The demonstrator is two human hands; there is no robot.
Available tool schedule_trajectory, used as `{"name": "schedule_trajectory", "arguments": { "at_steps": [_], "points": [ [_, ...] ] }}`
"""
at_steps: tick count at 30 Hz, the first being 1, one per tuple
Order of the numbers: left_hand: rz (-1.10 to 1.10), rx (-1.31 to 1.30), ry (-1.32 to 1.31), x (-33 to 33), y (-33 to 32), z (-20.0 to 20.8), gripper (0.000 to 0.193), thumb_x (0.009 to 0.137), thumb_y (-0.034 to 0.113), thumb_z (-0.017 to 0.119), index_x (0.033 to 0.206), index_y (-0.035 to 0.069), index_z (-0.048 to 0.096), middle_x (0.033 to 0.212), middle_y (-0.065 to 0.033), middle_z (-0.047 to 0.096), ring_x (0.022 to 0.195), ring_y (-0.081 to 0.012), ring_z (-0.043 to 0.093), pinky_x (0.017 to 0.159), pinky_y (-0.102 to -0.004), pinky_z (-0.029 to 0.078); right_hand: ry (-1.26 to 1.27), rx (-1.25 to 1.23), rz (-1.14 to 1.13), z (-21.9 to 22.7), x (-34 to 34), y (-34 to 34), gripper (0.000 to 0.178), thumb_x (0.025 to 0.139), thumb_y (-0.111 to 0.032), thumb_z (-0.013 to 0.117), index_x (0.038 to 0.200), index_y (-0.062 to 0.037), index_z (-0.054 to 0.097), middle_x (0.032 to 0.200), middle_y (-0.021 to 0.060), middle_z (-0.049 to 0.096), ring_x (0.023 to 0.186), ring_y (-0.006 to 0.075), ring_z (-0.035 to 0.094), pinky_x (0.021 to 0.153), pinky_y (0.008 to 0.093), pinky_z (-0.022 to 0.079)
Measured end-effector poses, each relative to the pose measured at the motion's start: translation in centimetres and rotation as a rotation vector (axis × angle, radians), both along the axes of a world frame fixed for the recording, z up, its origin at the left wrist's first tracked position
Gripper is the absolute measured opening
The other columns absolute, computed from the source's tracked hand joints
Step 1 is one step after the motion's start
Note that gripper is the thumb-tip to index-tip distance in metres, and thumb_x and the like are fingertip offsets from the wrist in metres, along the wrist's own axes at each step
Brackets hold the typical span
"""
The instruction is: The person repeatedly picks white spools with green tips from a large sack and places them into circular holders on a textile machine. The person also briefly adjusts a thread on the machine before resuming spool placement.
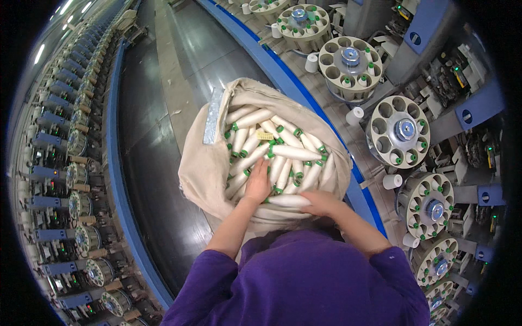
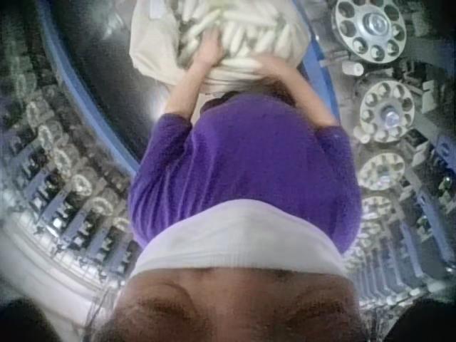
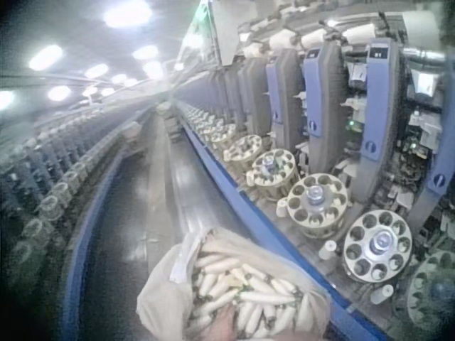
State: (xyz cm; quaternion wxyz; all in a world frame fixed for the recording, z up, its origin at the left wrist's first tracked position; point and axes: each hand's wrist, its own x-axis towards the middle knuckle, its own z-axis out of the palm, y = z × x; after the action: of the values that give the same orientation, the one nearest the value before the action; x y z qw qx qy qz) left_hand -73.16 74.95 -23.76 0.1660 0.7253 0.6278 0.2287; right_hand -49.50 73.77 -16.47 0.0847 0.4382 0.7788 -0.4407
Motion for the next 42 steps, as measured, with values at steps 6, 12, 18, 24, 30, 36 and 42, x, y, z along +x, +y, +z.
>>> {"name": "schedule_trajectory", "arguments": {
  "at_steps": [6, 12, 18, 24, 30, 36, 42],
  "points": [
    [-0.058, -0.122, 0.183, -1.9, 2.3, -1.7, 0.064, 0.072, -0.003, 0.049, 0.133, -0.001, 0.029, 0.138, -0.02, 0.029, 0.127, -0.0381, 0.026, 0.106, -0.0437, 0.025, 0.289, -0.216, -0.745, 3.4, 8.3, 0.2, 0.055, 0.072, -0.019, 0.067, 0.12, -0.0017, 0.046, 0.106, 0.0182, 0.059, 0.095, 0.0283, 0.059, 0.082, 0.0365, 0.046],
    [0.01, -0.307, 0.161, -2.2, 2.5, -1.0, 0.066, 0.062, 0.011, 0.068, 0.122, 0.007, 0.04, 0.125, -0.0168, 0.036, 0.119, -0.0384, 0.032, 0.099, -0.0434, 0.035, 0.138, 0.261, -0.868, -1.4, 4.6, 5.6, 0.057, 0.067, -0.017, 0.064, 0.118, -0.0027, 0.043, 0.107, 0.0219, 0.058, 0.1, 0.0355, 0.057, 0.084, 0.0401, 0.045],
    [-0.139, -0.203, 0.085, -2.8, 0.3, 0.5, 0.042, 0.068, 0.01, 0.061, 0.107, 0.009, 0.046, 0.111, -0.0156, 0.045, 0.112, -0.0374, 0.038, 0.093, -0.0432, 0.037, -0.248, 0.346, -0.592, -2.7, 2.2, 8.6, 0.051, 0.067, -0.022, 0.064, 0.11, -0.0014, 0.047, 0.094, 0.0194, 0.061, 0.094, 0.0343, 0.059, 0.081, 0.0428, 0.046],
    [-0.252, -0.327, 0.069, -4.6, -0.5, 2.7, 0.028, 0.078, 0.016, 0.059, 0.105, 0.013, 0.05, 0.113, -0.0073, 0.048, 0.115, -0.0305, 0.04, 0.096, -0.051, 0.031, -0.356, 0.235, -0.459, -2.6, 0.6, 7.0, 0.06, 0.061, -0.031, 0.066, 0.109, 0.0009, 0.048, 0.102, 0.0196, 0.062, 0.098, 0.0345, 0.058, 0.095, 0.0475, 0.031],
    [-0.32, -0.156, -0.105, -4.8, 1.4, 7.3, 0.024, 0.085, 0.02, 0.058, 0.105, 0.01, 0.048, 0.104, -0.0107, 0.052, 0.107, -0.0274, 0.049, 0.097, -0.0525, 0.028, -0.238, 0.33, -0.468, -4.0, -1.7, 7.9, 0.061, 0.064, -0.04, 0.064, 0.11, -0.0033, 0.05, 0.103, 0.0204, 0.061, 0.097, 0.0366, 0.058, 0.096, 0.0523, 0.027],
    [-0.382, -0.194, -0.352, -4.5, 4.4, 14.7, 0.034, 0.085, 0.028, 0.057, 0.108, 0.003, 0.05, 0.1, -0.0199, 0.055, 0.093, -0.0365, 0.056, 0.08, -0.0381, 0.044, 0.224, 0.452, -0.78, 2.5, -4.2, 8.5, 0.049, 0.069, -0.029, 0.067, 0.11, -0.0068, 0.051, 0.095, 0.0227, 0.062, 0.089, 0.0366, 0.061, 0.077, 0.0415, 0.048],
    [-0.669, 0.362, -0.056, 2.1, 6.7, 18.7, 0.038, 0.083, 0.03, 0.058, 0.103, -0.003, 0.053, 0.114, -0.0235, 0.049, 0.11, -0.0355, 0.047, 0.089, -0.0413, 0.039, 0.559, 0.79, -0.665, 11.8, -2.5, 8.4, 0.041, 0.067, -0.016, 0.074, 0.1, -0.0027, 0.054, 0.081, 0.013, 0.064, 0.069, 0.0193, 0.064, 0.061, 0.031, 0.05]
  ]
}}
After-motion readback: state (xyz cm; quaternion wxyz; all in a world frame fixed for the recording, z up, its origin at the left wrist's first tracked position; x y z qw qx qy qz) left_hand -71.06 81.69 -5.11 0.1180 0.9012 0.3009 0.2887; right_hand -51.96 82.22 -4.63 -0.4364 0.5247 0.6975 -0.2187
